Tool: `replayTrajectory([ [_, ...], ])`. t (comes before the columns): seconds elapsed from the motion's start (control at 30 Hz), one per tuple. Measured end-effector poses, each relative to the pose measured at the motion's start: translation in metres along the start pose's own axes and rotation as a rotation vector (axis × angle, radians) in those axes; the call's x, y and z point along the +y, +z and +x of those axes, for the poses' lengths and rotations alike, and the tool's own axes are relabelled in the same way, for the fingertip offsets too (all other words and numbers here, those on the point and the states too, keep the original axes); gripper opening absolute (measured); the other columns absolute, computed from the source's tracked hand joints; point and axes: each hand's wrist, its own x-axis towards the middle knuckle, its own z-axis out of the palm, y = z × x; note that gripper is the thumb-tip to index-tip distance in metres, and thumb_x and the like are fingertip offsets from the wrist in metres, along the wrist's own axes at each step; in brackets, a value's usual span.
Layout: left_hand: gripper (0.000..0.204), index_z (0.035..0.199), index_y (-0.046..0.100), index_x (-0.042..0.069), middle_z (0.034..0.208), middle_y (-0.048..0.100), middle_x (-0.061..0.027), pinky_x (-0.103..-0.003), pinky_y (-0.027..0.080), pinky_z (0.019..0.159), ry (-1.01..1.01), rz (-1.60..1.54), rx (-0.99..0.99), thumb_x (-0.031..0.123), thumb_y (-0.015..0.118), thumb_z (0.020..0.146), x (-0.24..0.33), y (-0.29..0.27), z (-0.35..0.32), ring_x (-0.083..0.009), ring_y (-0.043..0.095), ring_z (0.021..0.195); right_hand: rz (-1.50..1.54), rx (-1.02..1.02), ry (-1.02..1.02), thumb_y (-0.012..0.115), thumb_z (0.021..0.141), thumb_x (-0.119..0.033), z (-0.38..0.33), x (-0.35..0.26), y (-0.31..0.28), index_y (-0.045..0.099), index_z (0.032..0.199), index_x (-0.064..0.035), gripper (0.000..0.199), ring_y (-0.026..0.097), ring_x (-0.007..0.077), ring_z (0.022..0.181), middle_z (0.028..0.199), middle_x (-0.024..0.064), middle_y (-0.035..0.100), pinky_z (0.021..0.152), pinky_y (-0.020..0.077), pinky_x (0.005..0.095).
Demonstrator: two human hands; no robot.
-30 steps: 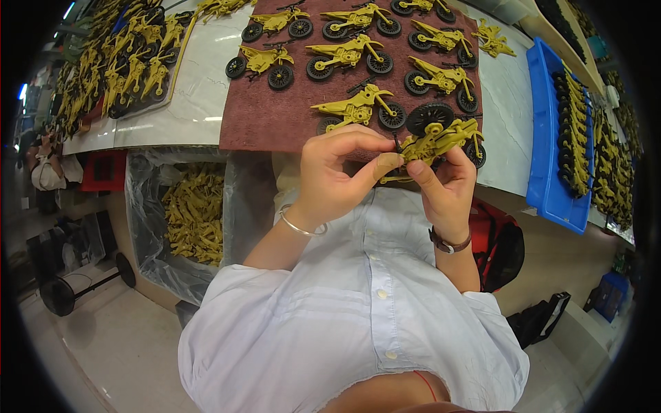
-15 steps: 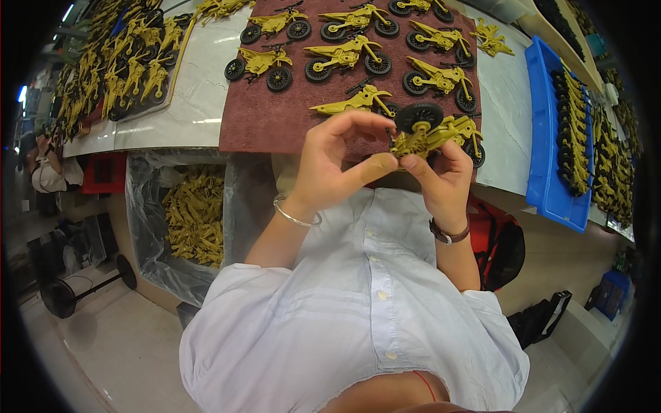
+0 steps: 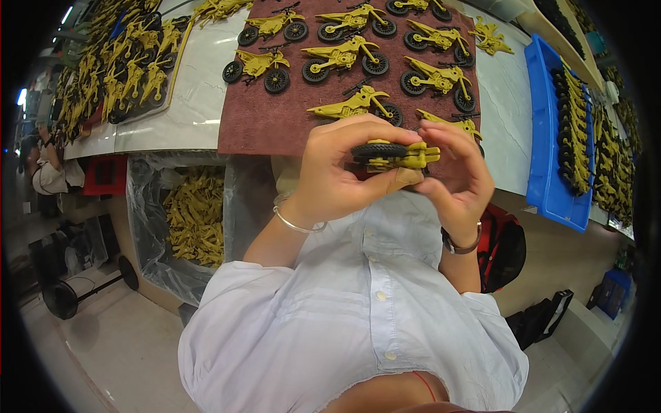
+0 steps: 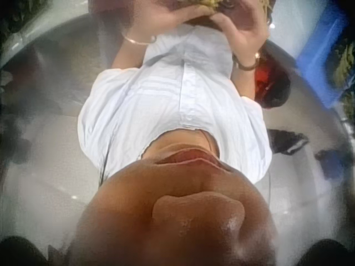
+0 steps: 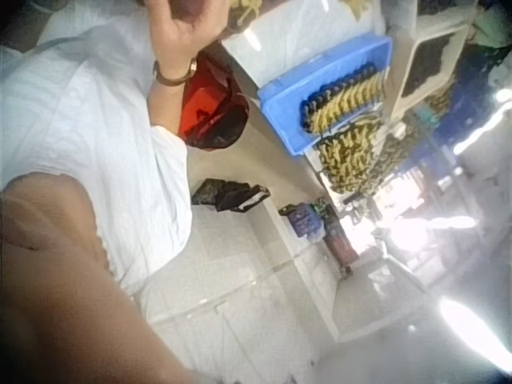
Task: The person assembles small plastic toy motorcycles by hand at a factory workbench, taking components from parts bins and a plastic tray to build the models, including rubber tires.
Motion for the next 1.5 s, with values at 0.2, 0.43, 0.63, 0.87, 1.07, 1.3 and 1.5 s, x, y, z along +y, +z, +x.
replayTrajectory([
  [0.2,0.035,0.099,0.069,0.002,0.091,0.068,-0.0115,-0.029,0.052,0.068,0.182,0.095,-0.034,0.008,0.082,0.067,-0.004,0.003,-0.001,-0.022,0.066,0.079,-0.069,-0.124,-0.191,0.075,0.078,-0.006,0.01,-0.014,-0.01,0.067,0.103,0.0071,0.03,0.063,0.0302,0.103,0.105,0.0182,0.067,0.09,0.0496,0.0382],
  [0.43,0.035,0.099,0.068,0.0,0.091,0.067,-0.0116,-0.029,0.051,0.068,0.252,0.093,-0.031,0.008,0.082,0.069,-0.009,0.004,-0.004,-0.0209,0.066,0.079,0.073,-0.036,-0.156,0.073,0.079,-0.003,0.006,-0.007,0.001,0.068,0.097,0.0051,0.02,0.065,0.0287,0.097,0.099,0.015,0.068,0.087,0.0504,0.0371],
  [0.63,0.032,0.101,0.065,-0.001,0.096,0.068,-0.0106,-0.03,0.055,0.077,-0.056,-0.341,0.066,-0.002,0.079,0.072,-0.014,0.008,-0.008,-0.0179,0.067,0.09,0.05,0.178,0.006,0.081,0.073,-0.009,0.014,-0.018,0.018,0.067,0.103,0.0034,0.035,0.064,0.0249,0.099,0.099,0.0138,0.068,0.088,0.0501,0.0352],
  [0.87,0.041,0.107,0.059,-0.002,0.103,0.067,-0.0163,-0.038,0.057,0.085,-0.207,-0.582,0.156,-0.009,0.077,0.071,-0.019,-0.01,-0.013,-0.0253,0.066,0.1,0.172,-0.041,0.354,0.078,0.073,0.001,0.002,-0.011,-0.009,0.066,0.106,0.0045,0.036,0.064,0.0176,0.092,0.103,0.0102,0.066,0.083,0.0509,0.029],
  [1.07,0.046,0.113,0.059,-0.003,0.108,0.065,-0.0106,-0.03,0.056,0.082,-0.333,-0.197,-0.11,-0.001,0.079,0.072,-0.021,-0.014,-0.019,-0.0187,0.065,0.103,0.019,-0.035,0.138,0.079,0.072,0.001,0.006,0.001,-0.013,0.068,0.101,0.0039,0.031,0.063,0.0144,0.088,0.096,0.0082,0.066,0.079,0.0498,0.0258],
  [1.3,0.044,0.115,0.062,-0.001,0.108,0.067,-0.0078,-0.027,0.054,0.081,-0.26,-0.04,-0.134,0.003,0.079,0.075,-0.02,-0.002,-0.017,-0.0122,0.066,0.092,-0.201,-0.172,0.034,0.081,0.068,0.0,0.004,0.002,-0.009,0.067,0.106,0.0009,0.041,0.062,0.0127,0.087,0.095,0.0063,0.066,0.077,0.0499,0.0246],
  [1.5,0.045,0.119,0.057,-0.002,0.107,0.066,-0.0082,-0.028,0.054,0.083,-0.327,-0.21,-0.039,0.002,0.076,0.078,-0.019,-0.002,-0.018,-0.0134,0.065,0.095,0.323,0.025,0.249,0.079,0.07,0.007,0.002,-0.001,0.005,0.046,0.131,0.0023,0.07,0.061,0.0191,0.105,0.116,0.0151,0.061,0.088,0.0519,0.0306],
])
